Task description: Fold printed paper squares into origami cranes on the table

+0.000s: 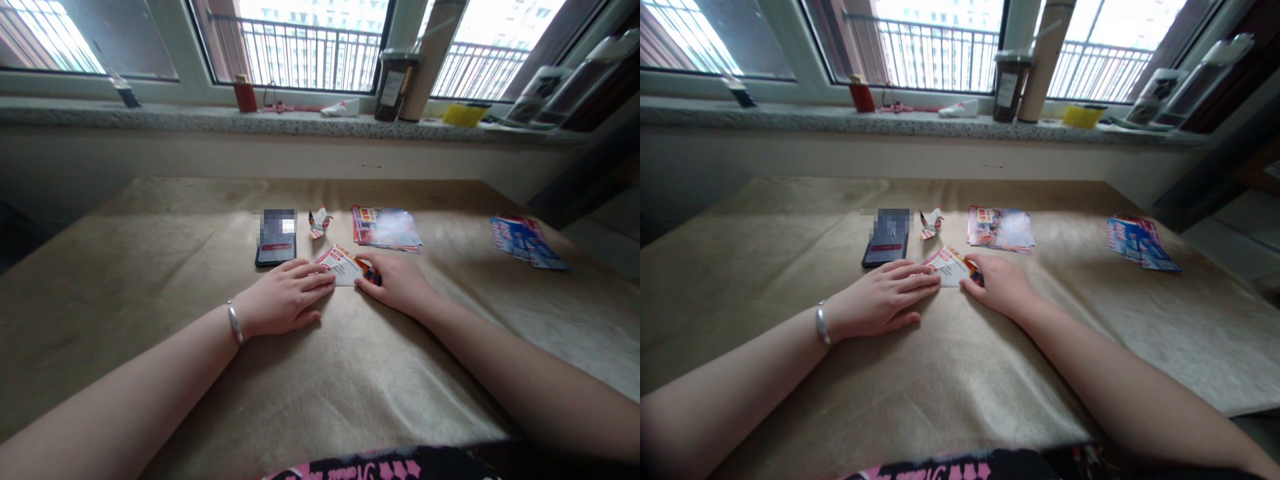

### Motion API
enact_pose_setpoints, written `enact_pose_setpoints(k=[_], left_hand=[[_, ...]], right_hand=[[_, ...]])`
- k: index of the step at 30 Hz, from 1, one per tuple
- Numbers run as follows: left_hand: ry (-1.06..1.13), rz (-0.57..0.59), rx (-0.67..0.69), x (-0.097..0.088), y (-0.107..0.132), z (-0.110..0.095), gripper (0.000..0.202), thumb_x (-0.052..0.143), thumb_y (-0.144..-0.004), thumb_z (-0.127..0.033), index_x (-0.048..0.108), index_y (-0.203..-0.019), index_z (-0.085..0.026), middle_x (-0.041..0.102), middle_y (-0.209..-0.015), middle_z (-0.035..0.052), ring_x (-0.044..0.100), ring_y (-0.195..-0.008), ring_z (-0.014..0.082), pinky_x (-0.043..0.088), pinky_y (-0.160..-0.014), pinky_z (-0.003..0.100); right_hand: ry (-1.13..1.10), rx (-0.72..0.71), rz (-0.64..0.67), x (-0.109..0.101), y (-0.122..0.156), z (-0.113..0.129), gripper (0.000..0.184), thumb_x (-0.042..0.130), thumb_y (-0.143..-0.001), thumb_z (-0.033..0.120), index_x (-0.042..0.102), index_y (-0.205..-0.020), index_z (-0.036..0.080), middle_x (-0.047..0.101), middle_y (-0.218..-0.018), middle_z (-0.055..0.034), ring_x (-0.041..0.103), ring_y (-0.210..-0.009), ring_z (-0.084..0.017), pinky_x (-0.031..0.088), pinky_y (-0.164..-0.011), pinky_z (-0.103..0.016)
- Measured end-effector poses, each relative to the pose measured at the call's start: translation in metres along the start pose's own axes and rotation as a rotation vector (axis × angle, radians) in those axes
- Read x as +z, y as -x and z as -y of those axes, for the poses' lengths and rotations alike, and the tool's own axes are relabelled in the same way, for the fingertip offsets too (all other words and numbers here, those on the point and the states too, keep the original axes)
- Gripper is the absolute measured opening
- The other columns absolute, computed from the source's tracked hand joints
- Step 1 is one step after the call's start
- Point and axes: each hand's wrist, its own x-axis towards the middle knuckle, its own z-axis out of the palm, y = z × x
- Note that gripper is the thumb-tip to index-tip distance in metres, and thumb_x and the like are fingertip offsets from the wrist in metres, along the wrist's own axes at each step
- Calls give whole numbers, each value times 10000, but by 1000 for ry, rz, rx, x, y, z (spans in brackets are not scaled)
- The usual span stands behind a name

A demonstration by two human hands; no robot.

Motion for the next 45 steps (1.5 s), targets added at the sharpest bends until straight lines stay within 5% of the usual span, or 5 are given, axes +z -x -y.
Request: enact_pose_setpoints(k=[10,16,31,39,45], left_hand=[[-39,-38,-65,2,-3,-9,379,452,-915,-347,518,-1254,-192,567,-1281,51,513,-1142,210,363,-972,372],[-114,-42,-126,-3,-5,-10,259,416,-931,-284,626,-1063,-208,647,-987,55,573,-888,190,449,-780,335],[-242,-16,-420,-11,-4,-18,322,412,-905,-298,617,-705,-152,601,-703,60,572,-645,181,408,-496,267],[-242,-3,-511,-9,-4,-17,245,433,-896,-316,597,-819,-150,600,-805,70,591,-675,191,404,-484,257],[-165,-56,-514,-3,-2,-12,293,489,-879,-310,536,-1137,-180,622,-955,65,615,-780,195,469,-560,258]], right_hand=[[-11,55,7,-1,-1,2,478,544,-803,427,540,-1245,243,674,-1102,-51,637,-925,-232,481,-741,-333],[21,34,5,-2,2,-4,464,515,-814,343,524,-1264,232,655,-1149,-45,631,-962,-217,480,-775,-320],[115,-26,67,-6,6,-16,438,478,-806,222,557,-1237,218,649,-1125,-63,605,-968,-216,465,-777,-299],[14,-6,20,-7,7,-18,318,461,-868,318,630,-1128,245,665,-956,-42,611,-788,-174,436,-660,-269],[-141,-6,-28,-6,7,-21,268,514,-849,366,665,-1035,248,633,-848,-27,573,-689,-145,426,-623,-266]])
